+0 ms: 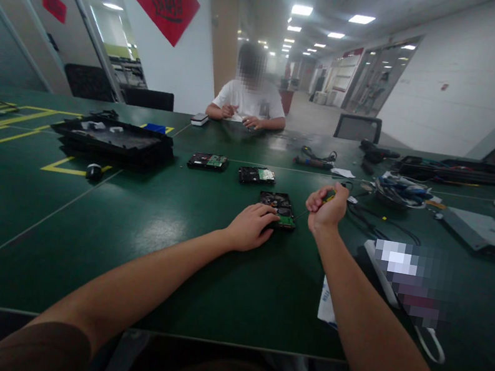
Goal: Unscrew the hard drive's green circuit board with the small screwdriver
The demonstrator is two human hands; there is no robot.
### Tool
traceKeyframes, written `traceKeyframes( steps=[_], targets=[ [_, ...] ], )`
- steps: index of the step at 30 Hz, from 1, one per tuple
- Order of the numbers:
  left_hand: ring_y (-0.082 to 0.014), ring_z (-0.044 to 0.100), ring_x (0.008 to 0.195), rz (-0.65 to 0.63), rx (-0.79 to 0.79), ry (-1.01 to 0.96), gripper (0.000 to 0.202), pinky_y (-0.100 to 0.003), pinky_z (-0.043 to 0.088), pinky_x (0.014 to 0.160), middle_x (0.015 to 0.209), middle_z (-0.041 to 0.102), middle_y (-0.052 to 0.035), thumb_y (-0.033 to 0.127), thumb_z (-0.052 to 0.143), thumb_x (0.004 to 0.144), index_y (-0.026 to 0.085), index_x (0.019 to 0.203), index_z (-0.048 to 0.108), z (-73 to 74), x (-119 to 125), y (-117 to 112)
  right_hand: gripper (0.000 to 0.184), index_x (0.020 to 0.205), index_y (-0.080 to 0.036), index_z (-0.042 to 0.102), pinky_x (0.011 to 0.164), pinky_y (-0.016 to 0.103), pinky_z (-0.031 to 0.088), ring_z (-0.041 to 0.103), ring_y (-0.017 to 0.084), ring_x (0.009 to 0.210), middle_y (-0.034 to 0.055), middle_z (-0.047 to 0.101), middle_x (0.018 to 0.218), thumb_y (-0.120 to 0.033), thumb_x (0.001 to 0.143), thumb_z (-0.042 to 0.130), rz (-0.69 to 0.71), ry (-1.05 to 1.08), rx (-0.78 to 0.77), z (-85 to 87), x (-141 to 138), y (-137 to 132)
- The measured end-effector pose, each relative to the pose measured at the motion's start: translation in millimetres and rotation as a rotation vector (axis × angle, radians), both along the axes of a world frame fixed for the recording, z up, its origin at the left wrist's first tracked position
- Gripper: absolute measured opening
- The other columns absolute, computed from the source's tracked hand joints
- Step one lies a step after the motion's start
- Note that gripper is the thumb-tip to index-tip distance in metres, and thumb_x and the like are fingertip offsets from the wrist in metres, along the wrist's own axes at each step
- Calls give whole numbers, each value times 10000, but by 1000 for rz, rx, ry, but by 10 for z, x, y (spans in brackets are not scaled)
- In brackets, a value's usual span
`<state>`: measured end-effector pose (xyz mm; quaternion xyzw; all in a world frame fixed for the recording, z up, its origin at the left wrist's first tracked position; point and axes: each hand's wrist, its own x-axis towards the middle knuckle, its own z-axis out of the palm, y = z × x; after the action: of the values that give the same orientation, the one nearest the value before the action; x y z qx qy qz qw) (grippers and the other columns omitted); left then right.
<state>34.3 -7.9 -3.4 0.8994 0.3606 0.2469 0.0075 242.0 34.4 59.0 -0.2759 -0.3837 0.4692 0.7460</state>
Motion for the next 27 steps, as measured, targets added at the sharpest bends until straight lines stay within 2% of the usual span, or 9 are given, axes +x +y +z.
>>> traceKeyframes(
  steps=[5, 10, 17, 27],
  targets=[
    [-300, 546, 1297, -13, 8, -9, 408, -517, 472, 1096, 1385, 603, -125, 279, 590, 936, 214, 1338, 614, -6, 1, 4, 503, 581, -241, 441, 313, 221, 245, 321, 84, 319, -73, 351, 412, -610, 906, 551, -85, -36, 31, 5, -104, -1],
    [-309, 545, 1305, -10, 0, -11, 403, -530, 473, 1094, 1389, 600, -126, 276, 600, 928, 221, 1327, 620, -16, 11, 12, 551, 585, -235, 456, 316, 216, 266, 357, 84, 326, -64, 380, 420, -665, 913, 559, -97, -108, 48, 20, -147, -12],
    [-304, 549, 1296, -10, 9, -11, 390, -514, 473, 1095, 1384, 603, -121, 276, 597, 929, 216, 1314, 622, 3, 9, -5, 582, 598, -227, 473, 331, 208, 287, 366, 81, 347, -55, 387, 445, -701, 932, 530, 15, -140, 72, 14, -115, -53],
    [-299, 545, 1299, -5, 10, -14, 388, -508, 466, 1103, 1389, 597, -118, 284, 596, 931, 217, 1312, 620, -8, 9, -2, 582, 582, -224, 483, 339, 217, 247, 343, 80, 346, -56, 366, 429, -683, 936, 538, 23, -81, 96, 66, -104, -89]
  ],
)
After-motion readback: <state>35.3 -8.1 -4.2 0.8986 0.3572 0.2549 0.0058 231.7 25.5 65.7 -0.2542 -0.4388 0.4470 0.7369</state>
